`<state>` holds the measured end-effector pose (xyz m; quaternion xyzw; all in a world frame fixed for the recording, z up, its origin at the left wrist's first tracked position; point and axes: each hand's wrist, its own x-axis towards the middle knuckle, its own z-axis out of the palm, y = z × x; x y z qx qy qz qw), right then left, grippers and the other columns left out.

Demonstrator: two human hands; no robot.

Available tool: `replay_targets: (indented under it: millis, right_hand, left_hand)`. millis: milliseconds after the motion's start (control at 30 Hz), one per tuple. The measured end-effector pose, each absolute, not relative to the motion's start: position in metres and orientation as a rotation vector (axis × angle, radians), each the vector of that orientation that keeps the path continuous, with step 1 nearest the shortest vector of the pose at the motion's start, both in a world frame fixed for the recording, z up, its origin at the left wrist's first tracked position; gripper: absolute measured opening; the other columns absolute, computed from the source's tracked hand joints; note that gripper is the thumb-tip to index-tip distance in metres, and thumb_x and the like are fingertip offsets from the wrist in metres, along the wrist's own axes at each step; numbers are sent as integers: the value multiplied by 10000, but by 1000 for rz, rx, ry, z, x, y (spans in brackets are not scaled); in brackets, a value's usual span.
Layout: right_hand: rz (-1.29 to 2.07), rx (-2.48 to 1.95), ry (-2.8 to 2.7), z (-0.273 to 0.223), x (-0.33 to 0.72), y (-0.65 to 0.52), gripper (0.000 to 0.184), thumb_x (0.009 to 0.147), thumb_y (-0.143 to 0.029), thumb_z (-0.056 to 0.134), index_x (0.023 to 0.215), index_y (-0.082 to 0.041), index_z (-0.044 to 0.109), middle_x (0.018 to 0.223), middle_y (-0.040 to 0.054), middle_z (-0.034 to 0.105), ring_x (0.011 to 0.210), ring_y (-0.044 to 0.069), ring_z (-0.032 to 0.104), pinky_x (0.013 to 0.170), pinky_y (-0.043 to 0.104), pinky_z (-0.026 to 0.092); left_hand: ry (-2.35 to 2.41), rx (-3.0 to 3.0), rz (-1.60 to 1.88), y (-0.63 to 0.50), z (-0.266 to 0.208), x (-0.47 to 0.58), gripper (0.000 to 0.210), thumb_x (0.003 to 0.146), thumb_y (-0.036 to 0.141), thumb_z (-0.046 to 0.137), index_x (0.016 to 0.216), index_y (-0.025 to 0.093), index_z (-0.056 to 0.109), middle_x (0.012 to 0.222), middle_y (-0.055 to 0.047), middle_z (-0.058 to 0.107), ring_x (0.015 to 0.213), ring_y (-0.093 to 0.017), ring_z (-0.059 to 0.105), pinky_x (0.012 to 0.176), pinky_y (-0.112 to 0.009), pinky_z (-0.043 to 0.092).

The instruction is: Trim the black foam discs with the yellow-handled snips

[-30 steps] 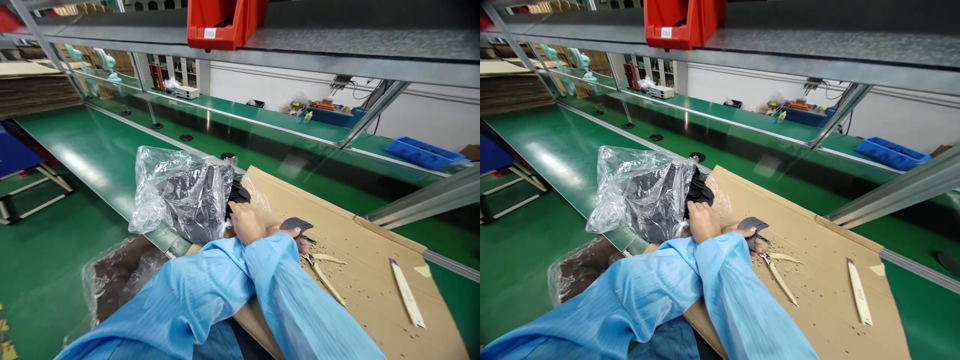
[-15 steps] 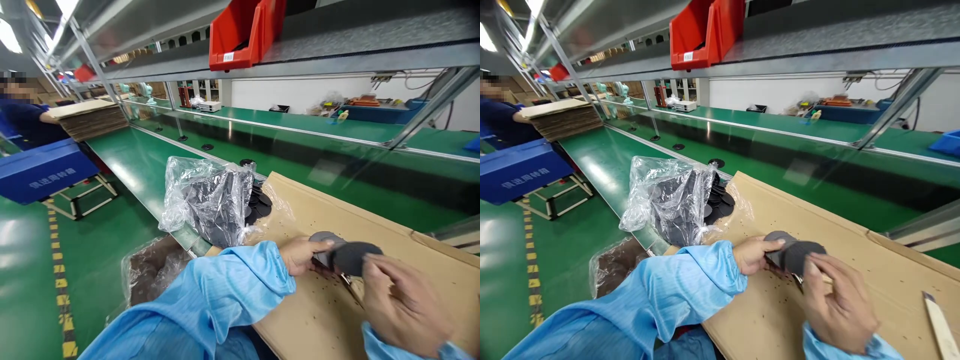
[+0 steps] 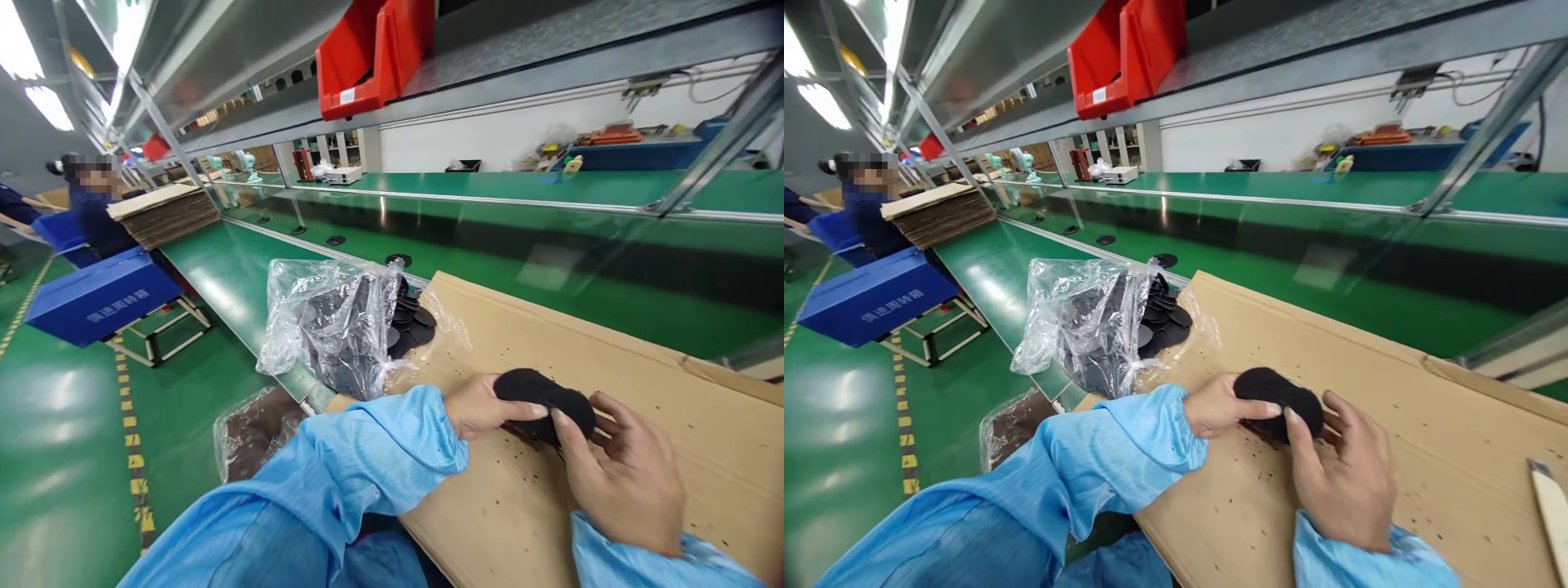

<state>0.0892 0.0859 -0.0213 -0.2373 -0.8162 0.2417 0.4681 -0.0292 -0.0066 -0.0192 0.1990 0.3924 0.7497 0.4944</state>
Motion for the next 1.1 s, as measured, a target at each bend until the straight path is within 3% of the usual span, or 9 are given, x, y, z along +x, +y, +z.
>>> replay_targets:
  millis: [133, 300, 467, 600, 767, 967, 1100]
  right_hand:
    - [734, -740, -1965, -28, 96, 86, 435, 840, -579, 551, 930, -166, 657, 766, 90, 667, 620, 204, 627, 588, 326, 531]
    - [911, -702, -1977, -29, 100, 81, 361, 866, -514, 576, 909, -161, 641, 727, 45, 668, 583, 150, 610, 591, 263, 523]
    - [946, -706, -1988, -27, 99, 75, 332, 875, -484, 572, 906, -161, 638, 736, 42, 668, 615, 148, 613, 618, 261, 510]
    - [1030, -698, -1993, -21, 100, 74, 344, 863, -493, 569, 916, -157, 619, 669, 17, 622, 547, 130, 547, 550, 245, 458]
    - [981, -671, -2213, -11, 104, 78, 449, 899, -543, 454, 650, -178, 535, 532, -13, 477, 499, 117, 431, 498, 242, 338]
    - [1075, -594, -2354, -12, 109, 81, 502, 909, -592, 399, 748, -169, 616, 610, 27, 561, 581, 153, 510, 552, 247, 388]
    - [1134, -561, -2382, -8, 112, 81, 531, 920, -593, 359, 711, -167, 598, 615, 26, 560, 578, 151, 510, 543, 248, 359]
  left_hand:
    - [1005, 526, 1865, -9, -18, -26, 624, 527, 338, 893, 1059, 94, 678, 1099, -133, 655, 1033, -257, 598, 1061, -462, 374]
    - [1083, 641, 1866, -10, -20, -27, 521, 635, 327, 841, 1071, 96, 674, 1108, -129, 657, 1056, -261, 593, 1021, -429, 412]
    - [1088, 653, 1840, -13, -19, -26, 508, 660, 330, 827, 1078, 89, 669, 1101, -138, 658, 1045, -261, 598, 984, -414, 444]
    - [1049, 602, 1811, -18, -18, -23, 502, 672, 334, 823, 1086, 101, 664, 1073, -126, 664, 1016, -251, 611, 951, -399, 464]
    - [1013, 592, 1784, -18, -14, -23, 466, 632, 324, 851, 1002, 98, 681, 980, -105, 676, 916, -220, 625, 892, -364, 476]
    - [1006, 647, 1697, -19, -10, -26, 415, 629, 326, 853, 941, 95, 707, 956, -98, 675, 930, -214, 606, 907, -343, 457]
    - [1010, 683, 1651, -21, -11, -25, 390, 650, 321, 841, 932, 89, 706, 925, -95, 672, 885, -202, 607, 862, -330, 467]
